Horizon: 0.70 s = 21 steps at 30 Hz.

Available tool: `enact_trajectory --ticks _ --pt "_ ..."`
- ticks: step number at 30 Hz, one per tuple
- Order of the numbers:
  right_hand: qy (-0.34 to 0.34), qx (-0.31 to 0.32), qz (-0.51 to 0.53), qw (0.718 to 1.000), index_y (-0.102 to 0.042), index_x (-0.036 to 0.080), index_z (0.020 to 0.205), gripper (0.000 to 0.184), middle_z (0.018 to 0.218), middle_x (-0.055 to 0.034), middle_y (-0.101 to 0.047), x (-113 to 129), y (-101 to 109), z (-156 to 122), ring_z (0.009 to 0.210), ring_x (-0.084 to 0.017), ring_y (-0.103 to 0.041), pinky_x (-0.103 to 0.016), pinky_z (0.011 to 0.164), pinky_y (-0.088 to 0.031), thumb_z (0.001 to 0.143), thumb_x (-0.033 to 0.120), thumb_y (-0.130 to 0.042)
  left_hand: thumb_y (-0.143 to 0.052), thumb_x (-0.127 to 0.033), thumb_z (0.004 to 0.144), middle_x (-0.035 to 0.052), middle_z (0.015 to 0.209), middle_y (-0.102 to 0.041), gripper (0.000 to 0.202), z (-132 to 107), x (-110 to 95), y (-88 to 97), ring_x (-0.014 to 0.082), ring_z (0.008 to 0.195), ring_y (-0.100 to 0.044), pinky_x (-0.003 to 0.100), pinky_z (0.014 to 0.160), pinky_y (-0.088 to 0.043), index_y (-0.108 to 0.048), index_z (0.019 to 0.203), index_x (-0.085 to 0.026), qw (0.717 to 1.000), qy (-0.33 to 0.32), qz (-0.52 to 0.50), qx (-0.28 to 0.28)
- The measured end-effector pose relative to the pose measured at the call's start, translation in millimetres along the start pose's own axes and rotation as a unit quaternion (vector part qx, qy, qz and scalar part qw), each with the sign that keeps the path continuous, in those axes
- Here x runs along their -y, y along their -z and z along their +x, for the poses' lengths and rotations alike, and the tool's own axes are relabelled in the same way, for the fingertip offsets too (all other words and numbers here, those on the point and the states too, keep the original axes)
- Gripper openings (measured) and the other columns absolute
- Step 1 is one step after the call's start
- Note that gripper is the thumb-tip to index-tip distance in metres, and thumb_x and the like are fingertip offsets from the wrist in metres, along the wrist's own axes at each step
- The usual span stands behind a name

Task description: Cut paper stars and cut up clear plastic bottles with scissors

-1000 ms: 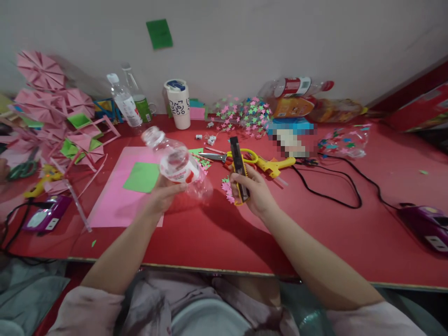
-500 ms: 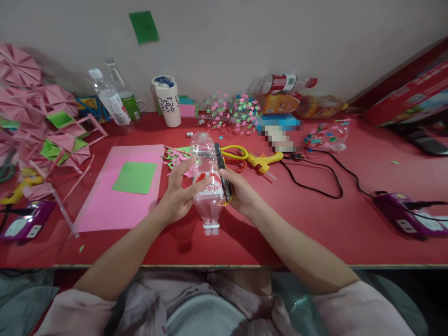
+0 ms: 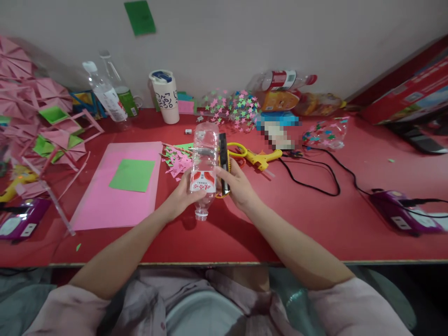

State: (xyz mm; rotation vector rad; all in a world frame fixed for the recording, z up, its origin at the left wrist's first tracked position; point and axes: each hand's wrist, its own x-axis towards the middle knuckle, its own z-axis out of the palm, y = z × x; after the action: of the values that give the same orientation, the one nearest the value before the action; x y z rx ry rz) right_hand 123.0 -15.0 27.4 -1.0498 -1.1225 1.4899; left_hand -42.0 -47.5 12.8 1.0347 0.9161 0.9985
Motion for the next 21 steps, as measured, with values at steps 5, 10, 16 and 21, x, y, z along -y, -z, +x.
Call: enact_trajectory --ticks 5,10,16,21 --pt "0.019 -0.026 -0.015 0.999 -0.049 0.022 0.088 0.021 0.064 0.0053 -0.054 18 14 6 0.04 -0.006 -0.041 -0.022 0.036 -0.033 0.081 0.04 -0.057 -0.07 -0.04 0.065 0.0028 0.07 -0.068 0.056 7 -11 22.9 0.0167 0.06 -0.064 0.03 0.059 -0.05 -0.052 0.113 -0.017 0.994 0.007 -0.087 -0.066" --pt "0.037 0.026 -0.091 0.995 -0.049 0.021 0.083 0.018 0.068 0.0034 -0.057 27 18 11 0.044 -0.007 -0.048 -0.022 0.041 -0.039 0.082 0.037 -0.057 -0.055 -0.049 0.072 0.0044 0.068 -0.069 0.041 13 -25 48.9 0.0175 0.061 -0.066 0.025 0.048 -0.046 -0.06 0.095 -0.015 0.983 -0.006 -0.119 -0.142" --pt "0.101 0.043 -0.256 0.96 -0.05 0.023 0.081 0.016 0.059 0.0045 -0.047 8 15 4 0.045 -0.01 -0.043 -0.024 0.045 -0.035 0.088 0.036 -0.049 -0.065 -0.032 0.066 0.0044 0.075 -0.073 0.041 10 -21 31.4 0.0162 0.055 -0.066 0.023 0.046 -0.044 -0.052 0.102 -0.017 0.985 0.043 -0.129 -0.105" --pt "0.169 -0.04 -0.308 0.935 -0.059 0.024 0.092 0.018 0.062 0.0016 -0.049 9 32 1 0.054 -0.014 -0.045 -0.026 0.051 -0.035 0.087 0.04 -0.053 -0.064 -0.035 0.068 0.0061 0.071 -0.072 0.034 11 -16 32.9 0.0144 0.053 -0.064 0.022 0.045 -0.042 -0.055 0.094 -0.014 0.985 0.052 -0.134 -0.097"
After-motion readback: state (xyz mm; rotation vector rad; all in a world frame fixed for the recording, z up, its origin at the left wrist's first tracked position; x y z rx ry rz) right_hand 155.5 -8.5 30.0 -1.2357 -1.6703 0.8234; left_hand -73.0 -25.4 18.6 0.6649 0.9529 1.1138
